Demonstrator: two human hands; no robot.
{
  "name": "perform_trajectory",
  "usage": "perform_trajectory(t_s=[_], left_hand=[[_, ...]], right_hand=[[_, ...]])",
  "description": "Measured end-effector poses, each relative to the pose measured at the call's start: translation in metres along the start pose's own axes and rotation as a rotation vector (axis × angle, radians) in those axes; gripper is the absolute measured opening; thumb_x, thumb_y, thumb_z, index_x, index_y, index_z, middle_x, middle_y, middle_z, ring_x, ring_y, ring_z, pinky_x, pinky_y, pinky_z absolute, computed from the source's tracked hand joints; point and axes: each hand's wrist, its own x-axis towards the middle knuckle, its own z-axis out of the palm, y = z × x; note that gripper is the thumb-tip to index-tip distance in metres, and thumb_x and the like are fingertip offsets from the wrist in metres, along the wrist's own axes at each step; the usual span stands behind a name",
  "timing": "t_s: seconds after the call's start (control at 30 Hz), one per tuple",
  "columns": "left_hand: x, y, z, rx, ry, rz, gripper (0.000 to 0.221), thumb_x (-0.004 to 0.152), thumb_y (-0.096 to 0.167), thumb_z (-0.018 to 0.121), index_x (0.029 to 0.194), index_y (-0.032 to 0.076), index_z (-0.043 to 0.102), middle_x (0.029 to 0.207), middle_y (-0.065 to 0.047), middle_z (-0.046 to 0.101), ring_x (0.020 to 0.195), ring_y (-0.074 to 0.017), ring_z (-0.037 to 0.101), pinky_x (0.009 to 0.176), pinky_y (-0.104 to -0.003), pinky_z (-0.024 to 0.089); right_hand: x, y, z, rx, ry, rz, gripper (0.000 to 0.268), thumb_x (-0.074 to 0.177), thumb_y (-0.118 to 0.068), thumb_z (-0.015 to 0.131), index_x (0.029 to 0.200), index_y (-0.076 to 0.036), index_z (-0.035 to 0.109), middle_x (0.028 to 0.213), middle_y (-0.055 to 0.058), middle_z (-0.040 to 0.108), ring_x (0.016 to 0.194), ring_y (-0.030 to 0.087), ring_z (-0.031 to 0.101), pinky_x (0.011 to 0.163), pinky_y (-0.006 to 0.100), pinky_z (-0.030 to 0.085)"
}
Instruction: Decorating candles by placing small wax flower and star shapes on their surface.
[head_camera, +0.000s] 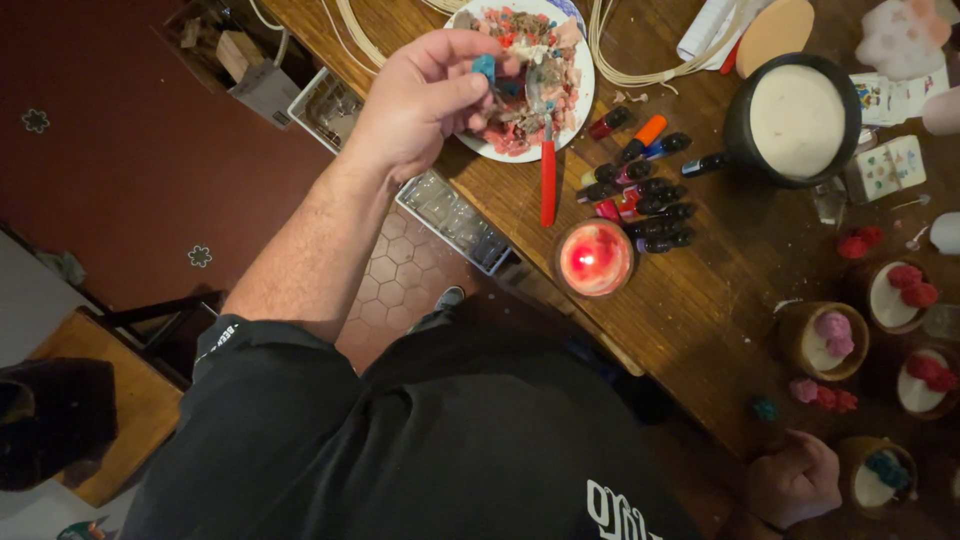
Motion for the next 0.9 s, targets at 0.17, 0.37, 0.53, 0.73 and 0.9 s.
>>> perform_trajectory(t_s=[0.17, 0.37, 0.53, 0.73, 0.9], left_hand=[[-0.006, 0.005, 0.006, 0.246, -0.053, 0.106, 0.024, 0.099, -0.004, 0.069, 0.117, 0.012, 0.069, 0.1, -0.002, 0.074, 0.065, -0.0058, 0.061, 0.06, -0.021, 0.056], [-0.016, 0.006, 0.022, 0.488, -0.159, 0.181, 0.015, 0.104, -0.003, 0.067, 0.109, 0.01, 0.063, 0.083, -0.002, 0.063, 0.065, -0.0061, 0.057, 0.055, -0.017, 0.046], [-0.042, 0.002, 0.057, 0.534, -0.291, 0.153, 0.025, 0.102, -0.003, 0.07, 0.108, 0.012, 0.05, 0.081, 0.0, 0.052, 0.061, -0.0059, 0.057, 0.055, -0.017, 0.045], [-0.094, -0.038, 0.13, 0.537, -0.516, 0.036, 0.039, 0.089, 0.016, 0.083, 0.117, 0.011, 0.056, 0.099, 0.002, 0.064, 0.088, -0.0094, 0.061, 0.082, -0.023, 0.05], [-0.115, -0.104, 0.185, 0.441, -0.547, 0.021, 0.037, 0.084, 0.017, 0.087, 0.115, 0.004, 0.072, 0.107, -0.011, 0.072, 0.092, -0.0205, 0.071, 0.08, -0.033, 0.059]], right_hand=[[0.001, -0.002, 0.001, 0.004, 0.007, 0.034, 0.038, 0.121, 0.008, 0.043, 0.099, 0.009, 0.074, 0.094, 0.021, 0.067, 0.081, 0.032, 0.063, 0.071, 0.039, 0.05], [-0.002, 0.018, 0.001, -0.062, 0.002, -0.091, 0.063, 0.133, -0.031, 0.04, 0.104, 0.013, 0.075, 0.097, 0.024, 0.07, 0.088, 0.039, 0.067, 0.081, 0.047, 0.054], [-0.013, 0.034, 0.003, -0.14, -0.019, 0.064, 0.051, 0.131, -0.022, 0.045, 0.104, 0.004, 0.078, 0.099, 0.016, 0.074, 0.089, 0.032, 0.07, 0.077, 0.041, 0.055], [0.002, 0.001, -0.009, -0.003, -0.064, 0.031, 0.056, 0.124, -0.036, 0.042, 0.101, 0.004, 0.075, 0.096, 0.018, 0.07, 0.087, 0.032, 0.068, 0.08, 0.041, 0.052], [0.014, -0.016, -0.015, 0.229, -0.166, 0.103, 0.028, 0.113, -0.022, 0.061, 0.094, -0.007, 0.075, 0.073, 0.006, 0.063, 0.065, 0.029, 0.059, 0.07, 0.038, 0.052]])
